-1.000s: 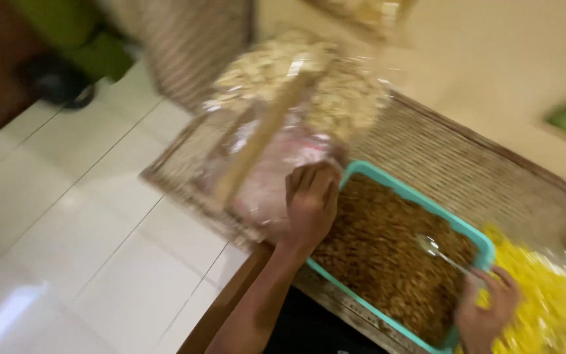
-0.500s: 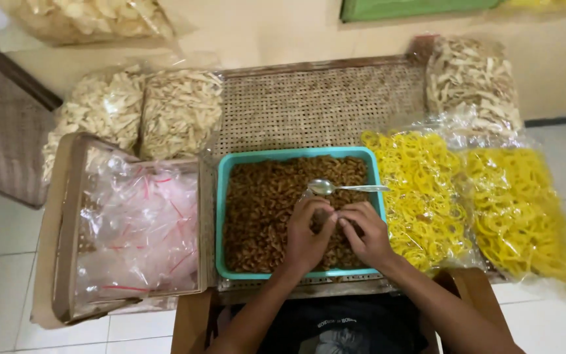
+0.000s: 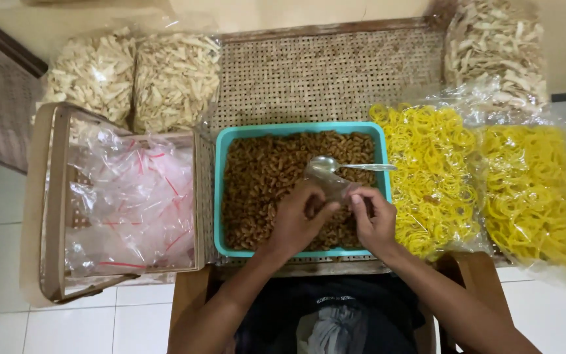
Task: A person uses a spoon to scoop small snacks from a tray into a small plastic bag for packaging.
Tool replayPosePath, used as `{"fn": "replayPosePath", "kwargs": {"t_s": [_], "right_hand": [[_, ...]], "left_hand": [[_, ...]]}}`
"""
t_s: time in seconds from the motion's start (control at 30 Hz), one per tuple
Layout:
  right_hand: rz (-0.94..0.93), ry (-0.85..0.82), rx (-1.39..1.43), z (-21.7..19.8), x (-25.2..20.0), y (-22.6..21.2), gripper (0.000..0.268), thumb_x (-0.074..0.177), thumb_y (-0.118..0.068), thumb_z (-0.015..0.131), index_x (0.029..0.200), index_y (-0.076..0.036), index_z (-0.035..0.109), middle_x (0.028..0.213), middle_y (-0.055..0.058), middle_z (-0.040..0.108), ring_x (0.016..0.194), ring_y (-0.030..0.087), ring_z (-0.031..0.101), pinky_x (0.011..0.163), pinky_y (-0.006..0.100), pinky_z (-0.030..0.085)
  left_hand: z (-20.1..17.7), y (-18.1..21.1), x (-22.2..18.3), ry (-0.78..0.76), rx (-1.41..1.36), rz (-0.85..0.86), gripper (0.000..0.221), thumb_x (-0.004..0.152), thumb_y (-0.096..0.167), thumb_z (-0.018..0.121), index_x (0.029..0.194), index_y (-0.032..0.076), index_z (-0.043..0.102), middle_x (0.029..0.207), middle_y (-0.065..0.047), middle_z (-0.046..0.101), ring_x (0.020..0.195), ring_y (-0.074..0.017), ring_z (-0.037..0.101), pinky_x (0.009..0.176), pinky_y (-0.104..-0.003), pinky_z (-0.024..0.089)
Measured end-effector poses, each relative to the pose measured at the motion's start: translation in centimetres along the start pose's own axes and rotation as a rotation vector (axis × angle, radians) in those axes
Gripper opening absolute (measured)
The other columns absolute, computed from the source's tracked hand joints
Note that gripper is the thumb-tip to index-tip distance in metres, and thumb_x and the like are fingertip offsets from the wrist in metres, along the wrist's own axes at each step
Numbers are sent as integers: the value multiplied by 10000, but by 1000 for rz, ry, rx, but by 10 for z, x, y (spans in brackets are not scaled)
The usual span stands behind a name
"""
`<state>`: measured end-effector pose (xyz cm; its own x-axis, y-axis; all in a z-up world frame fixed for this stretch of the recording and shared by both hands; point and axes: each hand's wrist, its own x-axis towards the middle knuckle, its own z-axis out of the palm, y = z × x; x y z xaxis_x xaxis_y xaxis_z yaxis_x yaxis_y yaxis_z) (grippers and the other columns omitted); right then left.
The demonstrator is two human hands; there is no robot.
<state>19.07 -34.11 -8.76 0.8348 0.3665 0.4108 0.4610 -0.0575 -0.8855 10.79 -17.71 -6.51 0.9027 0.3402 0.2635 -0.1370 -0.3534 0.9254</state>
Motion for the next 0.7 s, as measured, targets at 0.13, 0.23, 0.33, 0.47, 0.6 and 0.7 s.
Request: {"fn": "replayPosePath", "kwargs": {"t_s": [0.13, 0.23, 0.33, 0.47, 0.6, 0.7], "right_hand": [[101, -69, 48, -4, -28, 28, 122, 968, 16, 653, 1066, 1, 725, 797, 124, 762, 669, 147, 670, 661, 344, 569], [153, -85, 115, 0, -33, 29, 146, 943, 42, 671, 1074, 7, 725, 784, 116, 764, 661, 113, 648, 646, 321, 569], [205, -73, 191, -1, -33, 23, 131, 944, 59, 669, 1052, 15, 729, 784, 110, 756, 679, 112, 662, 647, 297, 571], [226, -76, 195, 1, -27, 10, 82, 957, 16, 686, 1028, 12, 727, 779, 102, 748, 636, 104, 629, 618, 270, 551], [234, -77, 198, 3, -27, 1, 72, 967, 12, 674, 1012, 23, 729, 734, 100, 721, 626, 114, 624, 600, 267, 542], [231, -78, 190, 3, -30, 2, 72, 989, -10, 656, 1014, 34, 708, 758, 118, 736, 660, 129, 667, 609, 270, 551]], "left_hand": [[-7, 23, 4, -179, 85, 30, 234, 1001, 194, 743, 1132, 59, 604, 890, -153, 641, 669, -263, 669, 572, -416, 563], [-10, 24, 7, -231, 137, 76, 141, 1023, 148, 701, 1099, 60, 620, 840, -138, 622, 642, -269, 665, 554, -402, 555], [-9, 21, 6, -266, 169, 106, 108, 1023, 118, 685, 1078, 49, 623, 826, -145, 630, 642, -285, 673, 556, -402, 563], [-9, 18, 6, -287, 171, 128, 97, 1035, 81, 650, 1107, 16, 649, 852, -179, 677, 649, -320, 694, 554, -438, 572], [-10, 15, 5, -265, 184, 134, 94, 1030, 66, 648, 1113, 67, 693, 837, -131, 701, 622, -261, 687, 547, -389, 568], [-9, 13, 3, -234, 176, 128, 90, 1015, 68, 670, 1091, 66, 718, 794, -130, 706, 598, -266, 681, 514, -375, 554]]}}
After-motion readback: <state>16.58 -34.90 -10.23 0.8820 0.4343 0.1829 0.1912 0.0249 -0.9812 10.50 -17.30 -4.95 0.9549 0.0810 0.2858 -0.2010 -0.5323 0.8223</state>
